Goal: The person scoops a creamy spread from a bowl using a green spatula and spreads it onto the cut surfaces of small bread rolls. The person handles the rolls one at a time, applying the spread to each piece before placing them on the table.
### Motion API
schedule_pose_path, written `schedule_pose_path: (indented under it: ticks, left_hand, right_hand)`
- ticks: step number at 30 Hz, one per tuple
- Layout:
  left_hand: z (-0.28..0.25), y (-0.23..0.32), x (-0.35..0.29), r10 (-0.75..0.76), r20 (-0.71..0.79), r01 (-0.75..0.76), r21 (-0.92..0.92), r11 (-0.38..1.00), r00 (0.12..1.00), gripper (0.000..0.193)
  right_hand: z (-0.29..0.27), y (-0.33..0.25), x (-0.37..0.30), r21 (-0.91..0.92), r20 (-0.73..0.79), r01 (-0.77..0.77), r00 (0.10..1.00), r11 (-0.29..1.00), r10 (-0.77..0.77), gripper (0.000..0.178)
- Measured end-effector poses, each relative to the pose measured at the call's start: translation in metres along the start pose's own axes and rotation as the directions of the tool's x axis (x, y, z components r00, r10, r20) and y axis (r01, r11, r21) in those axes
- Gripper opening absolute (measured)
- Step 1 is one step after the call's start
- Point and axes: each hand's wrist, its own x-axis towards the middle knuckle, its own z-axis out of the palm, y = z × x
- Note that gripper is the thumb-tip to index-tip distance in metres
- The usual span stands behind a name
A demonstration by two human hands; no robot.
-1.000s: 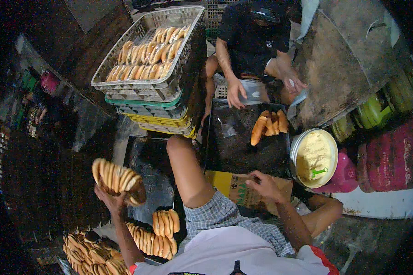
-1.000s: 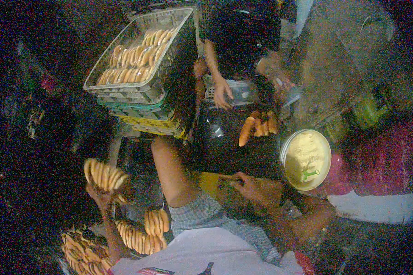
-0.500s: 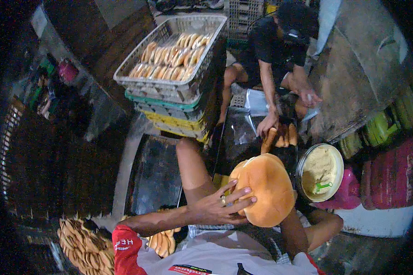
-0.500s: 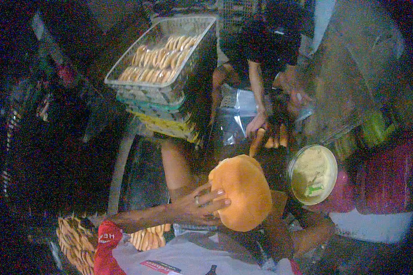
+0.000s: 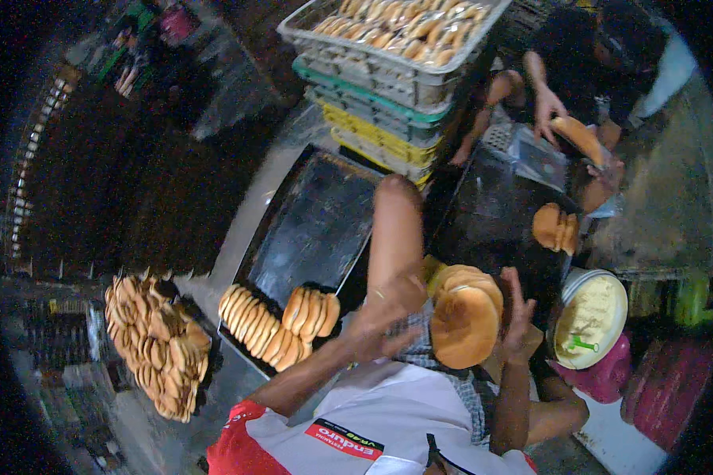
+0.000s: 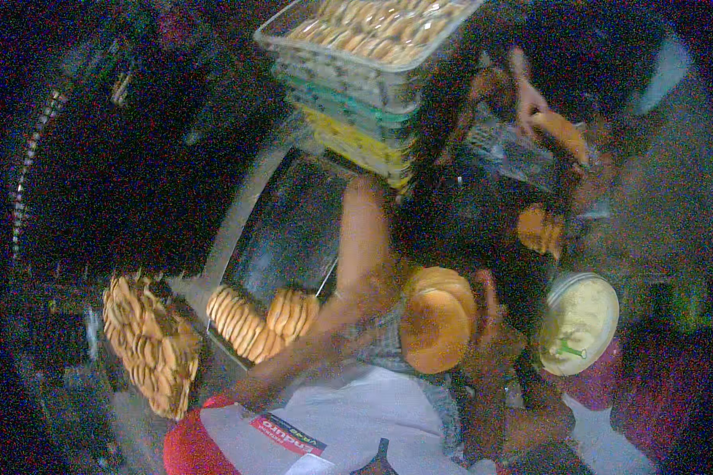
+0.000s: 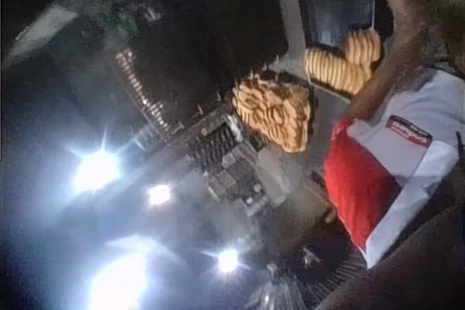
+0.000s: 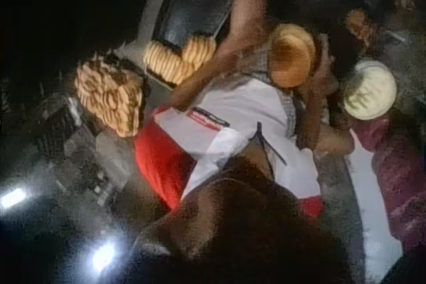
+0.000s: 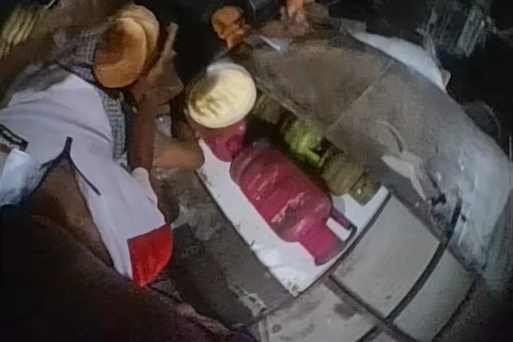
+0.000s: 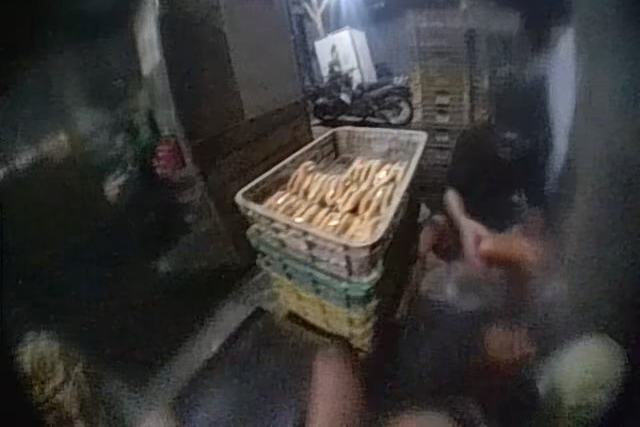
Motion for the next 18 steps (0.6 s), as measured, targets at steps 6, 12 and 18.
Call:
schedule_pose_path:
  ticks: [6, 12, 18]
  left_hand:
    - [-0.036, -0.120, -0.061, -0.508, -0.555, 0.740, 0.360, 0.568, 0.659, 0.071]
    - [0.028, -0.176, -0.182, -0.835, -0.291, 0.630, 0.772, 0.083, 0.467, 0.125]
    - [0.011, -0.236, -0.239, -0.794, -0.420, 0.697, 0.717, 0.006, 0.439, 0.127]
  right_hand:
    - [0.007, 0.002, 0.002, 0.383, 0.010, 0.151, 0.986, 0.911, -0.168, 0.101]
    - [0.020, 0.000, -0.001, 0.028, 0.195, -0.040, 0.980, 0.999, 0.033, 0.105]
    - [-0.041, 0.045, -0.012, 0.222, 0.029, -0.145, 0.989, 0.964, 0.142, 0.102]
